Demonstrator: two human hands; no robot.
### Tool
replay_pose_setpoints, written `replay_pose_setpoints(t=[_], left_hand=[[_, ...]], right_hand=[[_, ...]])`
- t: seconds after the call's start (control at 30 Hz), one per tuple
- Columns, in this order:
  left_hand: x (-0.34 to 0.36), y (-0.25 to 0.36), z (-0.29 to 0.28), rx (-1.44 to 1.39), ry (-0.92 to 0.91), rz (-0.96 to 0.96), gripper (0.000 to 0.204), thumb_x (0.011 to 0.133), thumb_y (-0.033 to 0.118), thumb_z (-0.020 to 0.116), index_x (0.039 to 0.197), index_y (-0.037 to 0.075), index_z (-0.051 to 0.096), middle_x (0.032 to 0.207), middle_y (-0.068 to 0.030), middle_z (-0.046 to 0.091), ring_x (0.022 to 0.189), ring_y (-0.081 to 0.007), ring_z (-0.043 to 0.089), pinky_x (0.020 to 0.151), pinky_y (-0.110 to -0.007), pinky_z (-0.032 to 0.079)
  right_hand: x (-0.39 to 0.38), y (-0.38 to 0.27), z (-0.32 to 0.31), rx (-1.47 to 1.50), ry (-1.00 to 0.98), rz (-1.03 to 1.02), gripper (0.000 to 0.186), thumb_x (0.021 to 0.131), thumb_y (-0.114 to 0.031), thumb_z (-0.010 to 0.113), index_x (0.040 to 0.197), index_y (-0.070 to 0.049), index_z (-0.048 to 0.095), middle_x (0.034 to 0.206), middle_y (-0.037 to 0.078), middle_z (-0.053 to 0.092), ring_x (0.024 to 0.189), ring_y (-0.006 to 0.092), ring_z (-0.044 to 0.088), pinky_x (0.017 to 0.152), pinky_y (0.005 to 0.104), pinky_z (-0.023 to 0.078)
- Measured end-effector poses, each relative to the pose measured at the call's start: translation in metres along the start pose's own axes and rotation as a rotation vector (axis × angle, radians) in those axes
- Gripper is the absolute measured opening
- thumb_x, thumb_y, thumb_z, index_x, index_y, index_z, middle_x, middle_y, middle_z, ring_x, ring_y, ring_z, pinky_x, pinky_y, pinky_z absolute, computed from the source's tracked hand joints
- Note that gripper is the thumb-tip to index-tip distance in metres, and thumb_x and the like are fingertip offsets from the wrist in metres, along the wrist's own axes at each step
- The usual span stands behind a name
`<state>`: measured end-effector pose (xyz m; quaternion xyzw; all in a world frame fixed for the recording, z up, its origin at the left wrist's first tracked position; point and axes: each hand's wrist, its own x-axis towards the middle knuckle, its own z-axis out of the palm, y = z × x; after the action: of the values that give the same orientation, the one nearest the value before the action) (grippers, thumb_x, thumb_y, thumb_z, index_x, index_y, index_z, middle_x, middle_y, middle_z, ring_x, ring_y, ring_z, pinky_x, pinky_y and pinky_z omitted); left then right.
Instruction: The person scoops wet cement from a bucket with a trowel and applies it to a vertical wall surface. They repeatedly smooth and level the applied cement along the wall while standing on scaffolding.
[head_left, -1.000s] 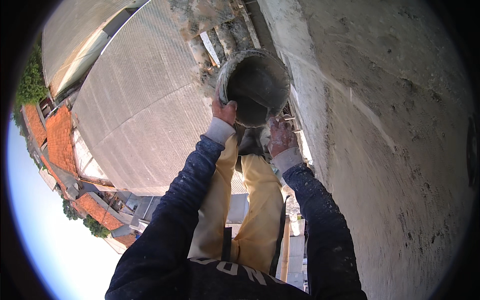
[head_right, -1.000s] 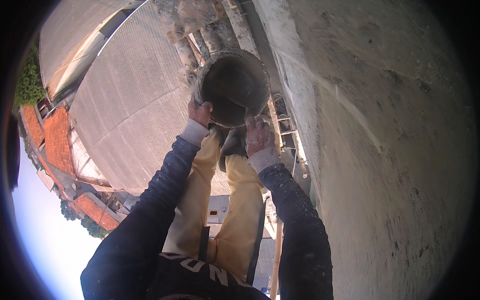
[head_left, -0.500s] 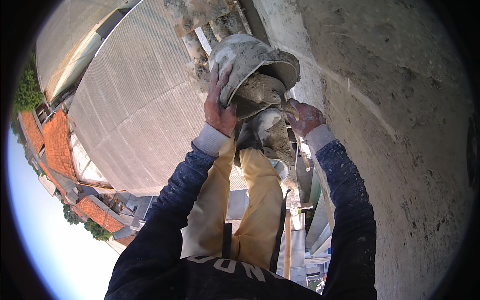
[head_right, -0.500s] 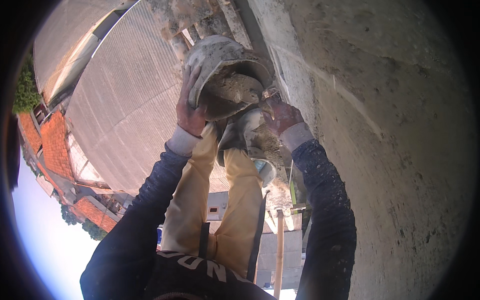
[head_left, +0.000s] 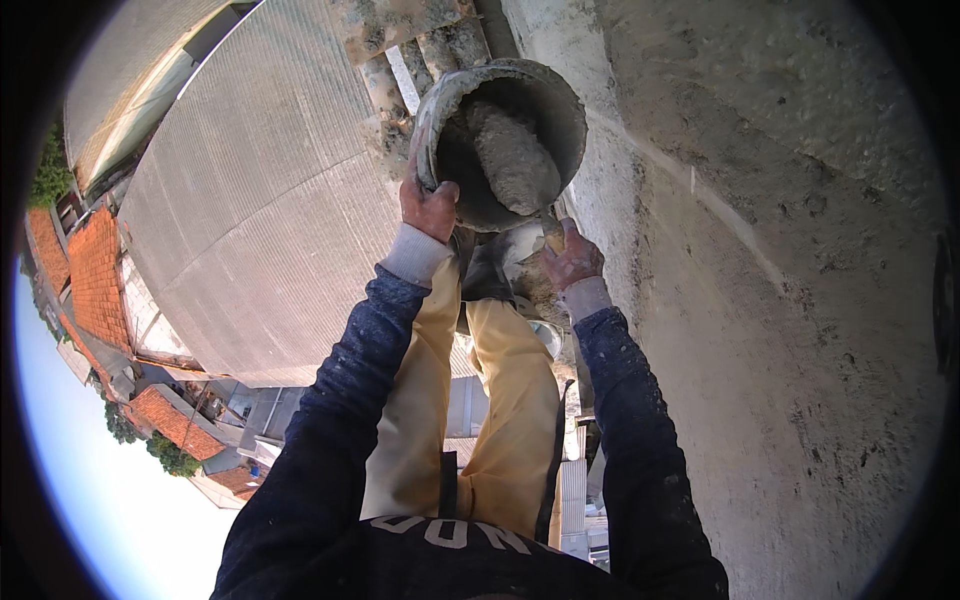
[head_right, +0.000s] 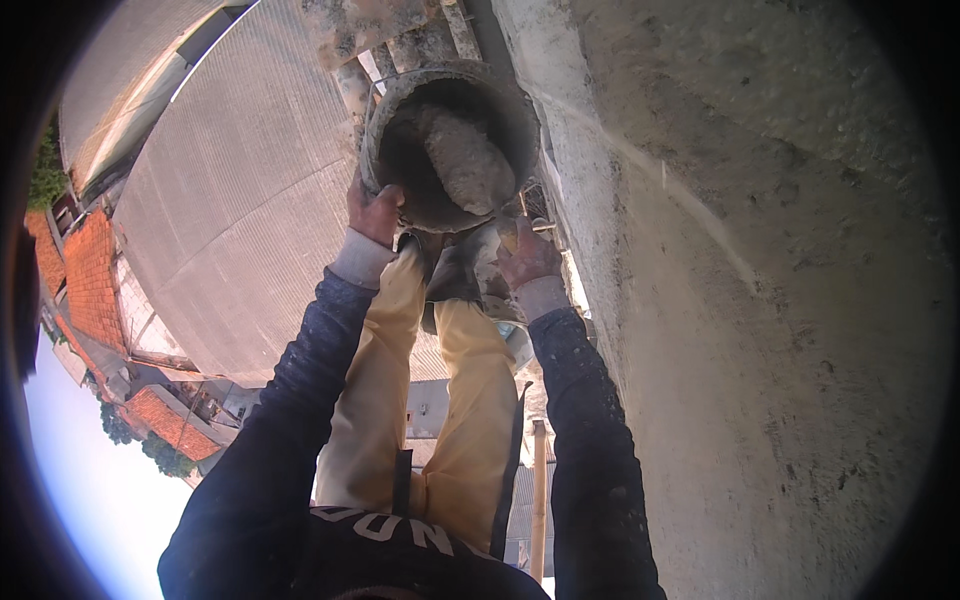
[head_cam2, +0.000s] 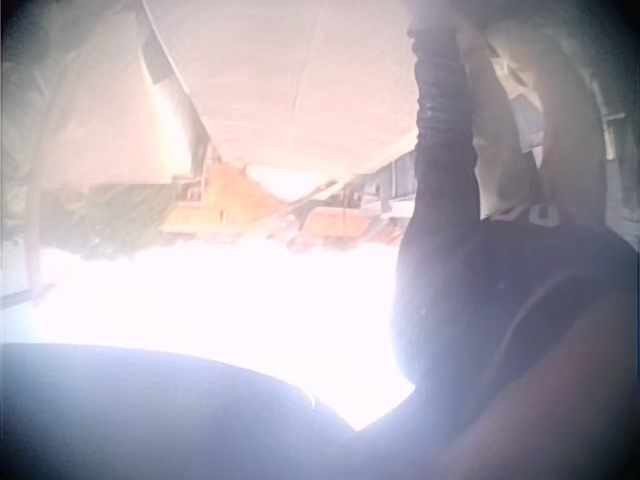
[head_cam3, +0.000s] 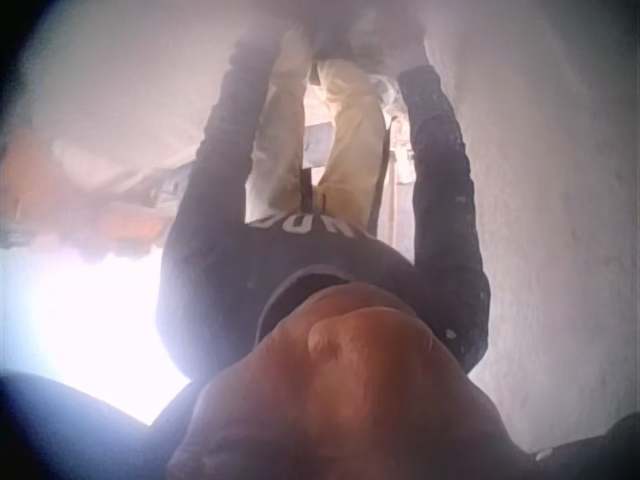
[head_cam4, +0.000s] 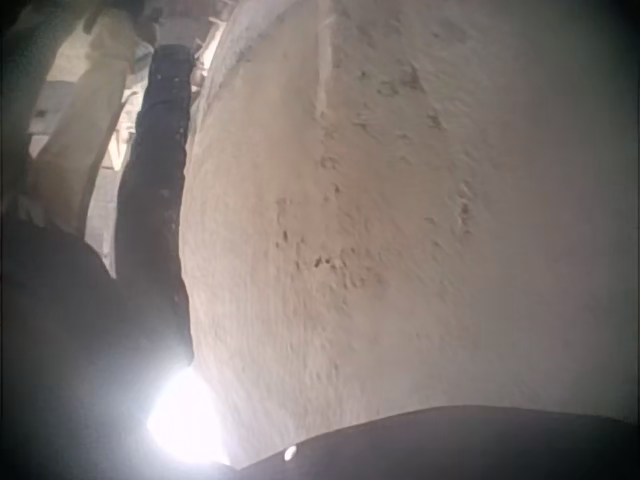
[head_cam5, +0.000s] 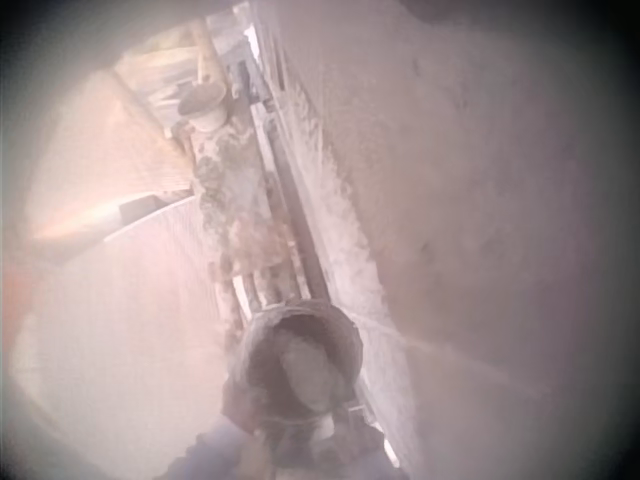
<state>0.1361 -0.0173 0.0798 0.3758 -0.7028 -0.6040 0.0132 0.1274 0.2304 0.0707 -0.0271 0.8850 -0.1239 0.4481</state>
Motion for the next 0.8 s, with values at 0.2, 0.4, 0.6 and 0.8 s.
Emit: replay_pose_setpoints(t=[0.2,0.4,0.6,0.8], left_hand=[[0.01,-0.037,-0.015,-0.236,0.105,-0.155,0.039,0.072,0.002,0.054,0.11,0.0,0.057,0.094,-0.0073,0.062,0.079,-0.0191,0.06,0.07,-0.03,0.052],[0.022,-0.085,-0.081,-0.267,0.367,-0.447,0.044,0.069,0.003,0.057,0.113,0.0,0.055,0.086,-0.007,0.06,0.072,-0.0223,0.057,0.068,-0.033,0.05],[0.029,-0.132,-0.16,-0.112,0.433,-0.357,0.049,0.069,0.0,0.056,0.117,-0.002,0.05,0.09,-0.0118,0.062,0.078,-0.0274,0.063,0.066,-0.039,0.055],[0.014,-0.148,-0.196,-0.191,0.525,-0.25,0.052,0.069,0.0,0.057,0.121,-0.002,0.052,0.098,-0.0125,0.062,0.079,-0.0259,0.062,0.069,-0.035,0.053]], right_hand=[[0.018,-0.001,0.016,-0.008,0.01,-0.067,0.055,0.082,-0.033,0.068,0.129,-0.014,0.046,0.097,0.022,0.068,0.092,0.0421,0.065,0.082,0.0501,0.052],[0.007,-0.007,0.051,0.193,0.038,-0.293,0.051,0.083,-0.033,0.069,0.123,-0.006,0.054,0.106,0.023,0.066,0.101,0.0404,0.063,0.085,0.0487,0.051],[0.087,0.006,0.004,0.418,-0.334,-0.185,0.061,0.084,-0.037,0.07,0.13,-0.001,0.052,0.096,0.017,0.066,0.087,0.0297,0.064,0.077,0.0401,0.053],[0.131,0.073,-0.104,0.409,0.43,-0.018,0.052,0.092,-0.032,0.062,0.128,0.003,0.048,0.092,0.014,0.063,0.075,0.0253,0.061,0.068,0.0375,0.051]])
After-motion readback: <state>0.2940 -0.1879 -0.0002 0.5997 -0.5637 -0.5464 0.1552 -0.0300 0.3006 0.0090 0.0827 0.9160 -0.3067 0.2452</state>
